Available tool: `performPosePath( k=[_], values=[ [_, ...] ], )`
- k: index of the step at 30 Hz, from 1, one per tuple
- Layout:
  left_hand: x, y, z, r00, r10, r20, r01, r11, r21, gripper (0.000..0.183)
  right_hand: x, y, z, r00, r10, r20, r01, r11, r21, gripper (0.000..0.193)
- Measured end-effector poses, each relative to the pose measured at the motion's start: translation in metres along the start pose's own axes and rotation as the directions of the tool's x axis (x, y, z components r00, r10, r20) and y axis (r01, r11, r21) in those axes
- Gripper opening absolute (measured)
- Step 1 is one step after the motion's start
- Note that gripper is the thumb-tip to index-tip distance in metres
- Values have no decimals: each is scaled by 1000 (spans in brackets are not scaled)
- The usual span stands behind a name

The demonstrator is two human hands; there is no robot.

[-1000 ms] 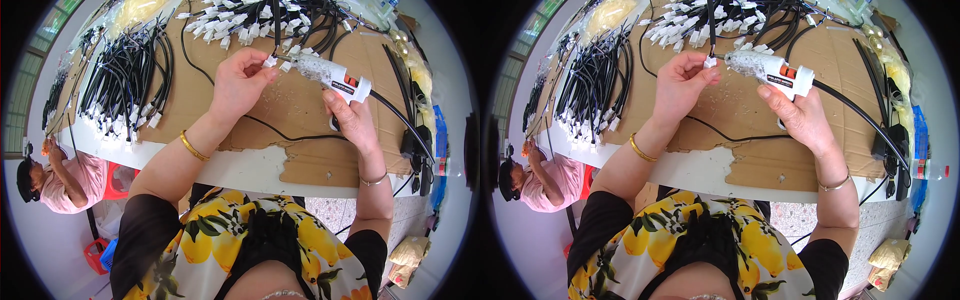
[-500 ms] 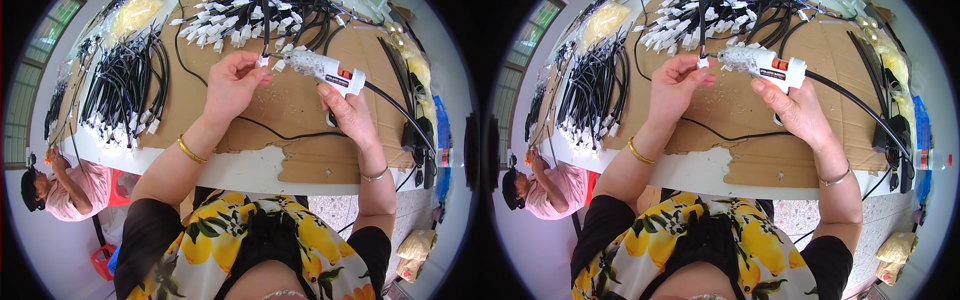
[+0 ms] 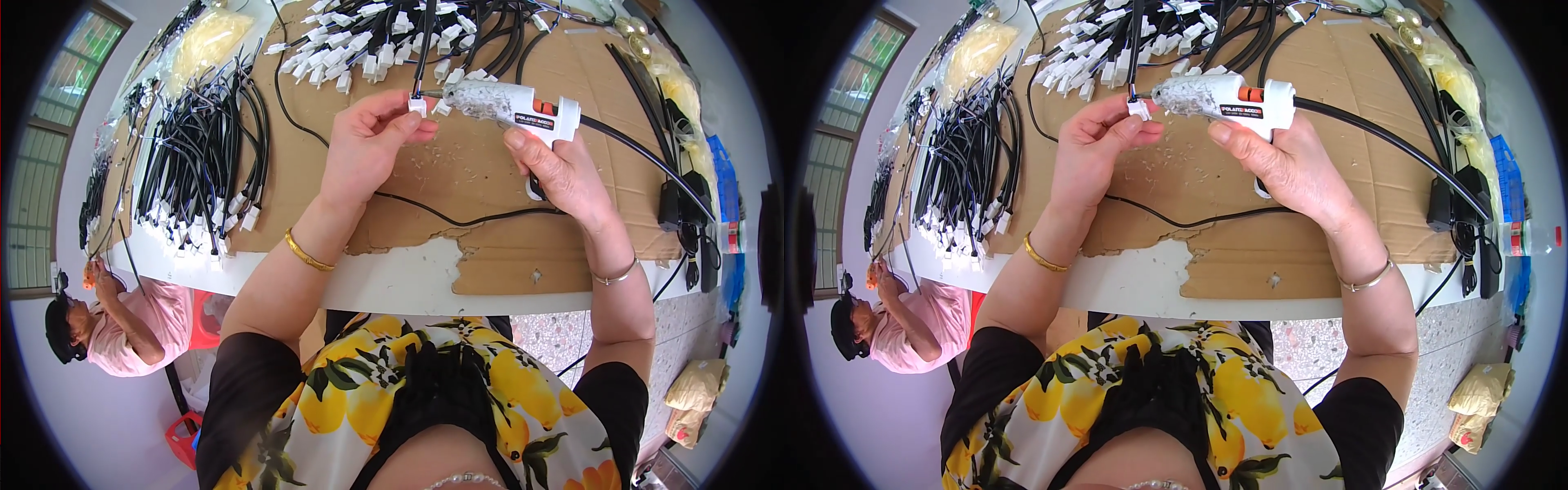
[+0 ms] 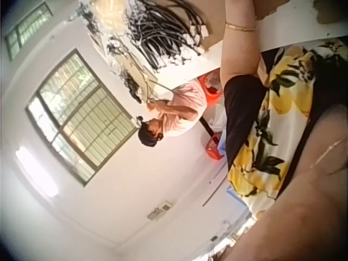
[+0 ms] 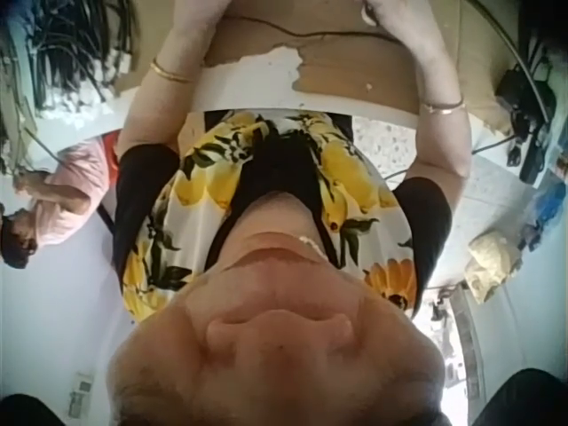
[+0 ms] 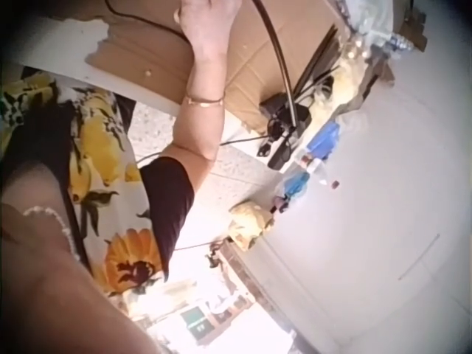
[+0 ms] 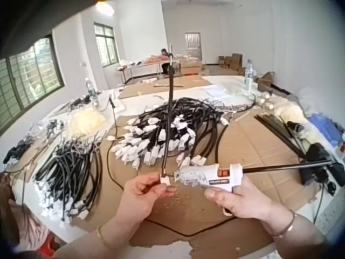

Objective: Assembling wiring harnesses by applying adhesive to connectors using a hot glue gun.

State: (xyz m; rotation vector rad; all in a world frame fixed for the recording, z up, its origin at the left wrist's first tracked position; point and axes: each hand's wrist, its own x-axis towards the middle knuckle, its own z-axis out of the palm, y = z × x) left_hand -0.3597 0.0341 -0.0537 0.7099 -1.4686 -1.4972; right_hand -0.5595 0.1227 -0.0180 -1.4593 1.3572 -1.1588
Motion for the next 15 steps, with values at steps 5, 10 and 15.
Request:
performPosePath(
  k=[5,10,15],
  values=[
    [1,-1,-3,998,-24,53,27,997,-67,20,2,5,-1,1000,10,-17,-10,1000,-1,35],
    [1,-2,-3,1000,10,24,-9,1000,-29,20,2,2,-1,1000,19,-18,-19,1000,-8,36],
    [3,-4,-4,997,70,-14,-70,997,11,19,1,0,2,1000,14,-27,-15,1000,-16,35]
  ],
)
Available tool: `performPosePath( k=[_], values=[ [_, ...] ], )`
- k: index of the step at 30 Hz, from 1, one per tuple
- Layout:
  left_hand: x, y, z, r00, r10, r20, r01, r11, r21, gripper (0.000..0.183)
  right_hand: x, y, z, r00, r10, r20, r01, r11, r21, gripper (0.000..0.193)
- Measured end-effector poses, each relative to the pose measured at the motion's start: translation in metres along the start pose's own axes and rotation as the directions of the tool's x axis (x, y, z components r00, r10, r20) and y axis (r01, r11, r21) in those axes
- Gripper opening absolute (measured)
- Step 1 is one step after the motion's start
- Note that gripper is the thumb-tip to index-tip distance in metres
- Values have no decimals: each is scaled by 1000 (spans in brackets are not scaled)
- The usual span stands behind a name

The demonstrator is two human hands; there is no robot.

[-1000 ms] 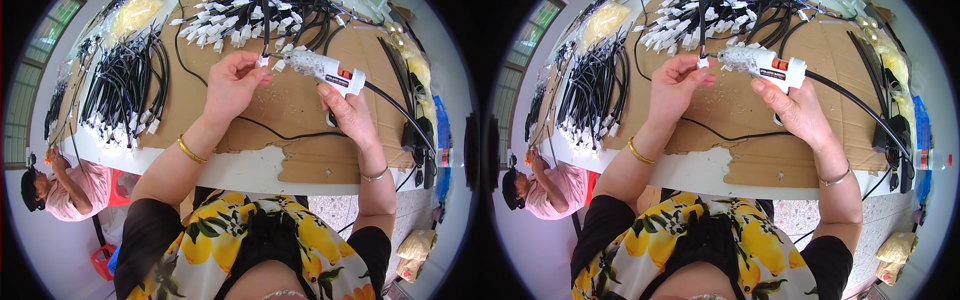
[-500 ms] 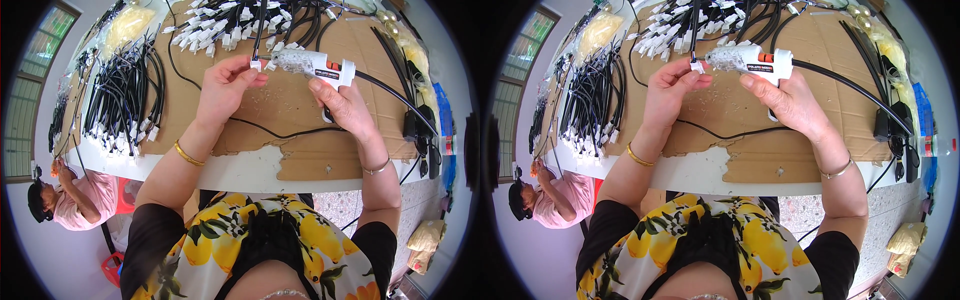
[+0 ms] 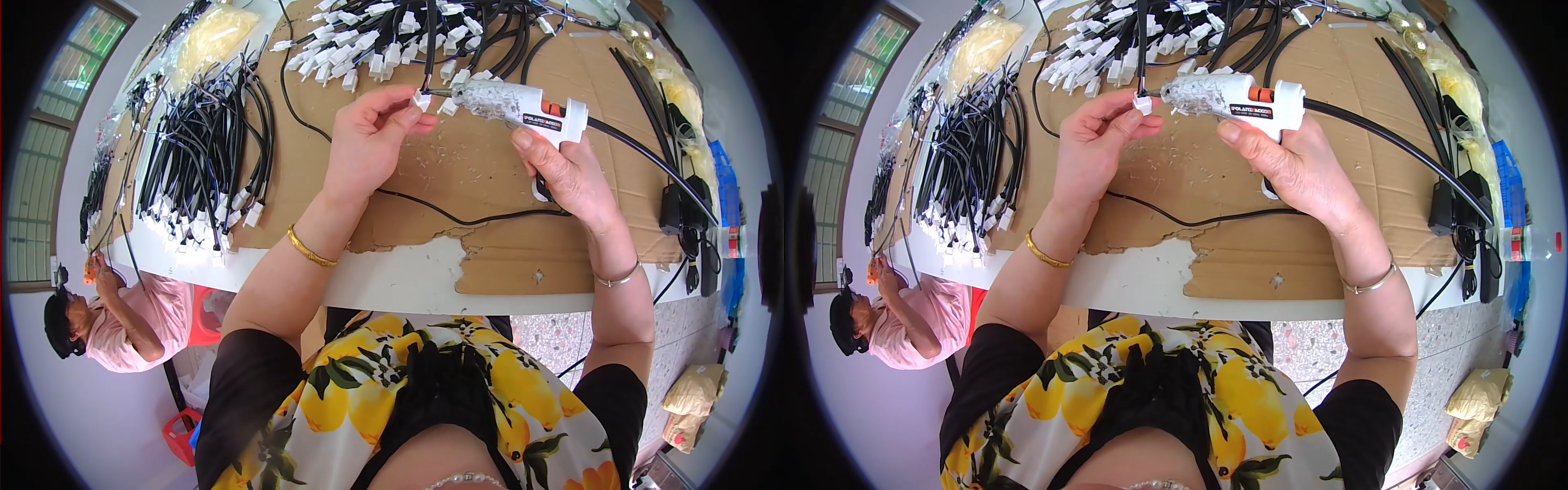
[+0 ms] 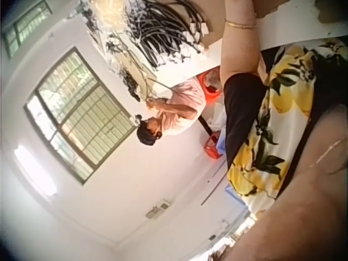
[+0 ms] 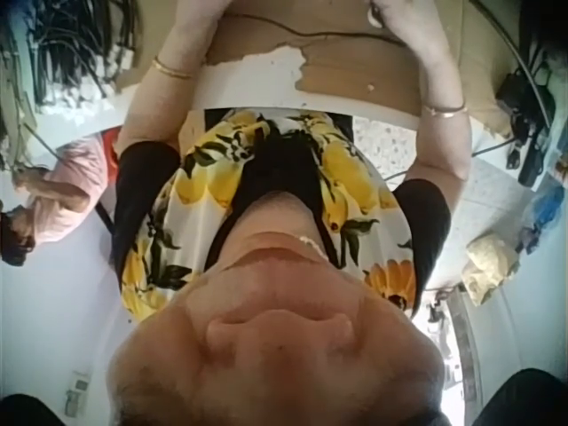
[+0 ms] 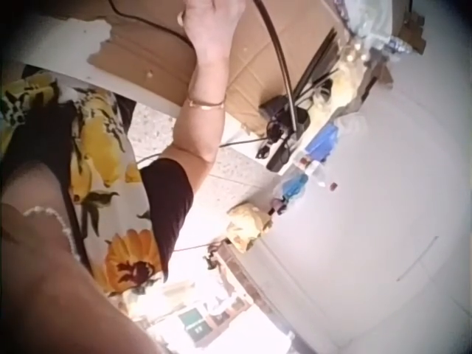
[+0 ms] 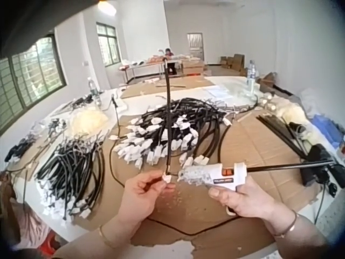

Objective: Assembling wiring harnesses by applying adhesive to connectors using a hot glue gun.

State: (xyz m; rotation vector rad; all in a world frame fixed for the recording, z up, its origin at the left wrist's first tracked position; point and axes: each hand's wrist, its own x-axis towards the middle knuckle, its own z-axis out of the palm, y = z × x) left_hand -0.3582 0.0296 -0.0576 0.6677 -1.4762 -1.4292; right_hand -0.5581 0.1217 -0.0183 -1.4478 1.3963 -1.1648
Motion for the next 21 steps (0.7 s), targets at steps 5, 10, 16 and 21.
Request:
performPosePath(
  k=[5,10,16,21],
  values=[
    [0,-2,-1,999,47,-8,-47,998,48,19,0,-1,0,1000,-17,-10,17,1000,3,35],
    [0,-2,-1,999,50,-7,-50,998,37,19,-2,-5,-1,1000,-13,-2,13,999,-50,35],
    [1,-1,0,999,29,-16,-28,999,38,18,-1,-4,-2,1000,-10,-10,10,999,-38,34],
    [1,-1,0,999,24,-21,-23,998,51,17,-1,-1,1,999,-29,-22,29,1000,1,34]
  ],
)
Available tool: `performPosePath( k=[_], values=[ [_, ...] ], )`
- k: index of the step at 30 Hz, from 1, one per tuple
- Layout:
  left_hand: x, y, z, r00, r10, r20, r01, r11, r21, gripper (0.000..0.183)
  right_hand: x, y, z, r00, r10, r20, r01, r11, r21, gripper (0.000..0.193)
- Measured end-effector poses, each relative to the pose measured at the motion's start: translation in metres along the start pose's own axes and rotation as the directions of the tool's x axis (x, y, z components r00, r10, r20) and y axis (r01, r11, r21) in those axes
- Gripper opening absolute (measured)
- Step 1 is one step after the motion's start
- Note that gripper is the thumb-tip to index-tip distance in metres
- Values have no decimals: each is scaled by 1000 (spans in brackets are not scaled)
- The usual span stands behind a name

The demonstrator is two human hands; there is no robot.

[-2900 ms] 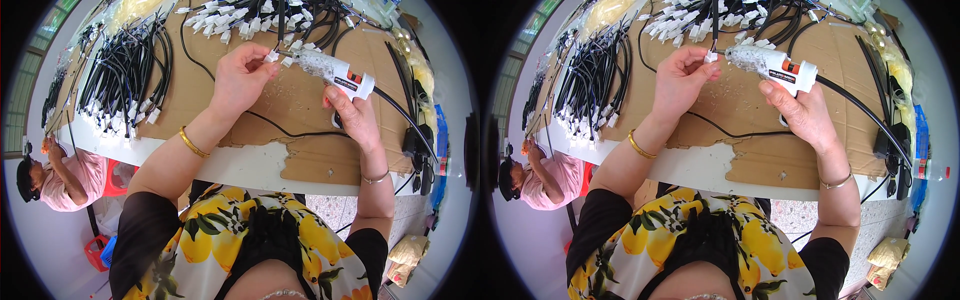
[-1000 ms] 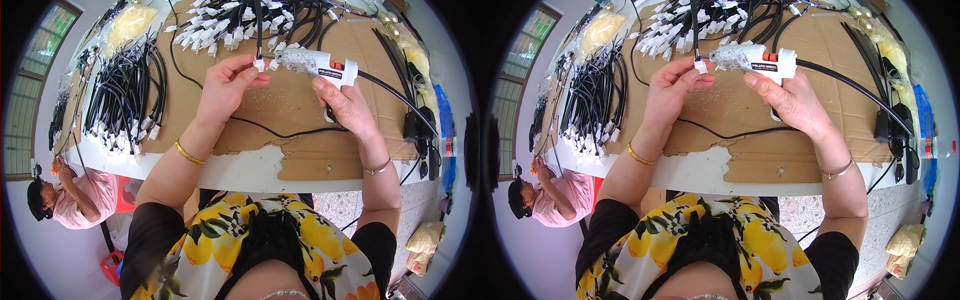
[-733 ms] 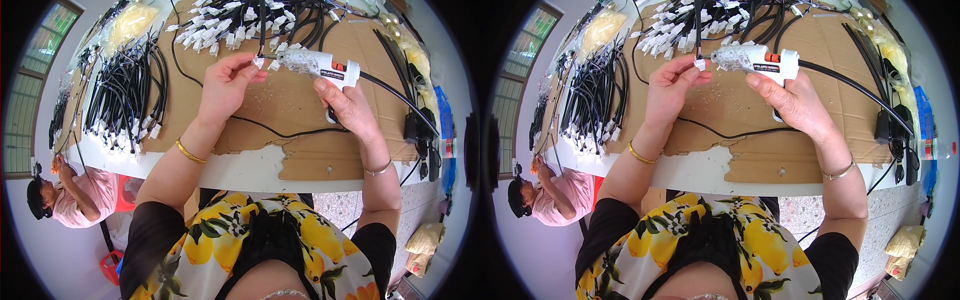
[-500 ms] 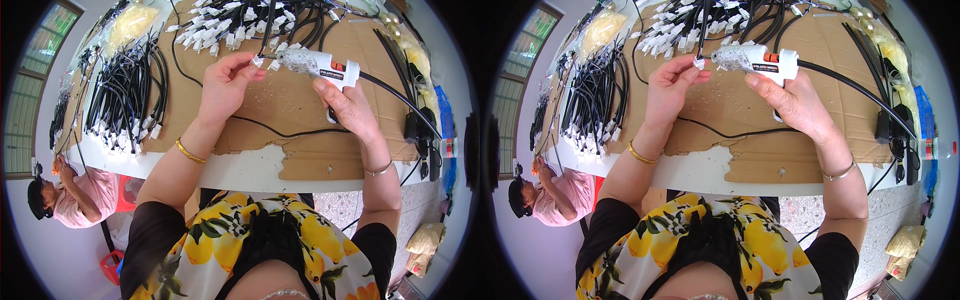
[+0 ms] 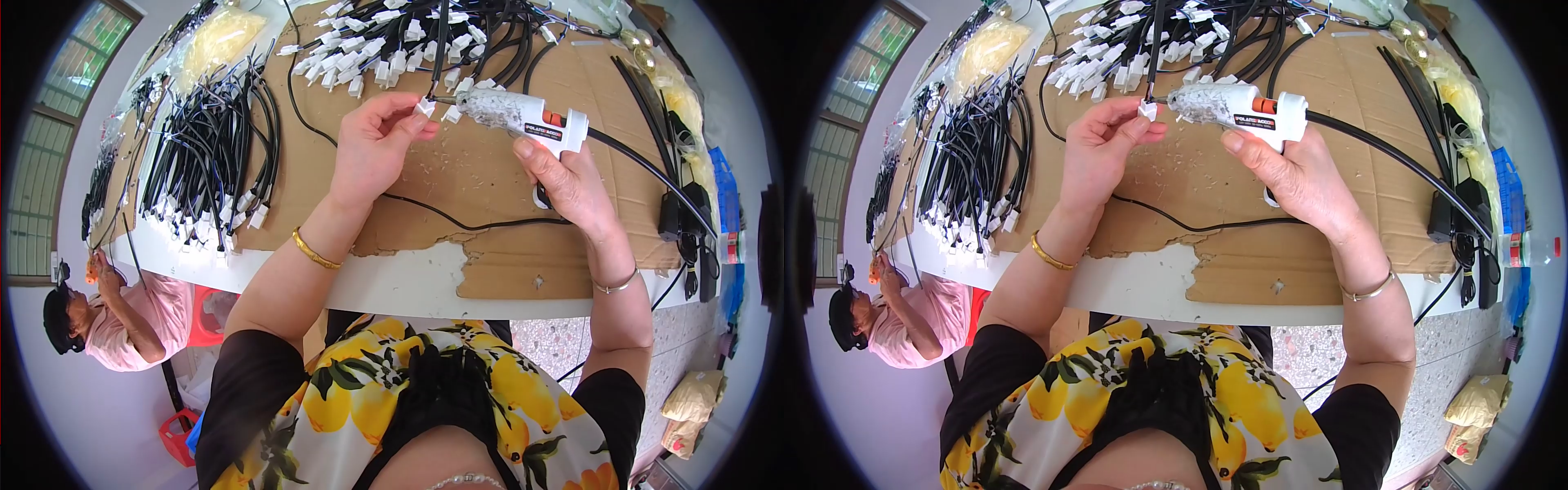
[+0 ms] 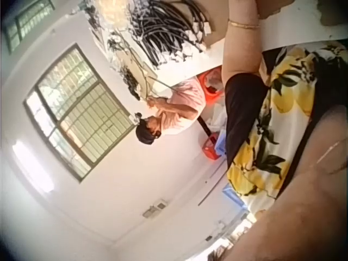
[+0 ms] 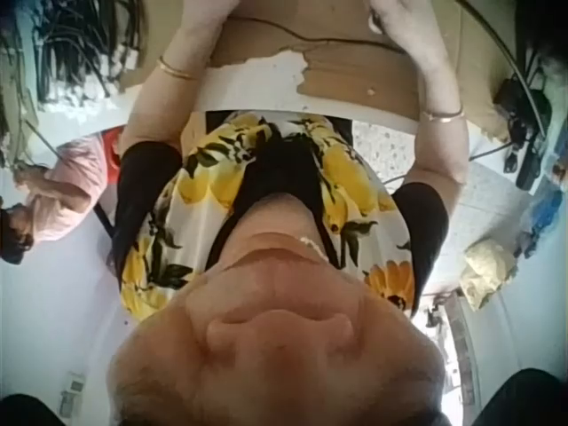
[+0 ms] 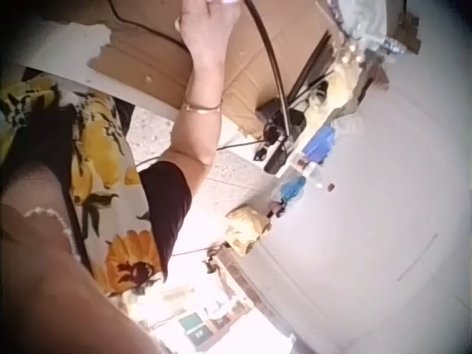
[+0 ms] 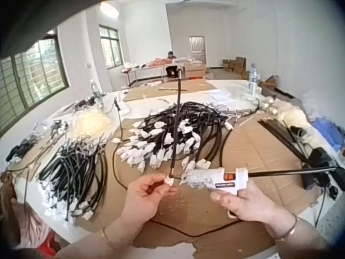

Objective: Assembling wiring harnesses by applying adhesive to connectors using a hot glue gun.

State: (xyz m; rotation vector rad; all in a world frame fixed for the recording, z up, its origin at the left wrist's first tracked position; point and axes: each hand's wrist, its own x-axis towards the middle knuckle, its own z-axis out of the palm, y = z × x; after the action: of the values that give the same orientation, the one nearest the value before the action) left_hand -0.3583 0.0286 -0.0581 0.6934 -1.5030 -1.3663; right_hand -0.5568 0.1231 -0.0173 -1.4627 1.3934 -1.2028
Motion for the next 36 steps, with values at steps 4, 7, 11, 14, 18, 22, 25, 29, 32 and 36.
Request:
performPosePath(
  k=[4,7,11,14,18,22,25,29,32,36],
  values=[
    [-1,-2,-1,999,-1,-37,0,1000,-8,17,0,0,-1,1000,-16,-12,16,999,-43,36],
    [0,-2,0,999,-1,-48,1,1000,3,17,-1,2,-1,1000,-3,-9,3,999,-44,35],
    [-1,-3,-2,997,-6,-76,11,997,70,18,-1,2,1,999,-33,-1,33,998,-51,35],
    [-1,-2,-2,995,2,-100,13,990,143,17,0,4,3,999,-32,-15,30,997,-77,34],
    [-1,0,0,995,22,-94,-4,982,189,15,0,2,0,1000,8,-6,-9,998,-66,33],
    [0,0,-1,995,15,-104,9,972,233,15,1,3,3,999,32,-4,-32,999,-28,32],
    [-1,0,-1,994,13,-113,15,971,240,15,2,6,0,999,26,20,-26,999,-42,32],
    [0,-2,0,993,15,-119,15,969,245,15,1,5,1,1000,15,14,-14,1000,-19,32],
    [-1,-1,0,991,52,-126,-12,954,300,14,0,0,1,1000,16,4,-16,999,-39,32],
    [-1,-3,-1,987,63,-147,-10,940,340,14,0,0,2,999,46,-2,-46,994,-96,33]
  ],
)
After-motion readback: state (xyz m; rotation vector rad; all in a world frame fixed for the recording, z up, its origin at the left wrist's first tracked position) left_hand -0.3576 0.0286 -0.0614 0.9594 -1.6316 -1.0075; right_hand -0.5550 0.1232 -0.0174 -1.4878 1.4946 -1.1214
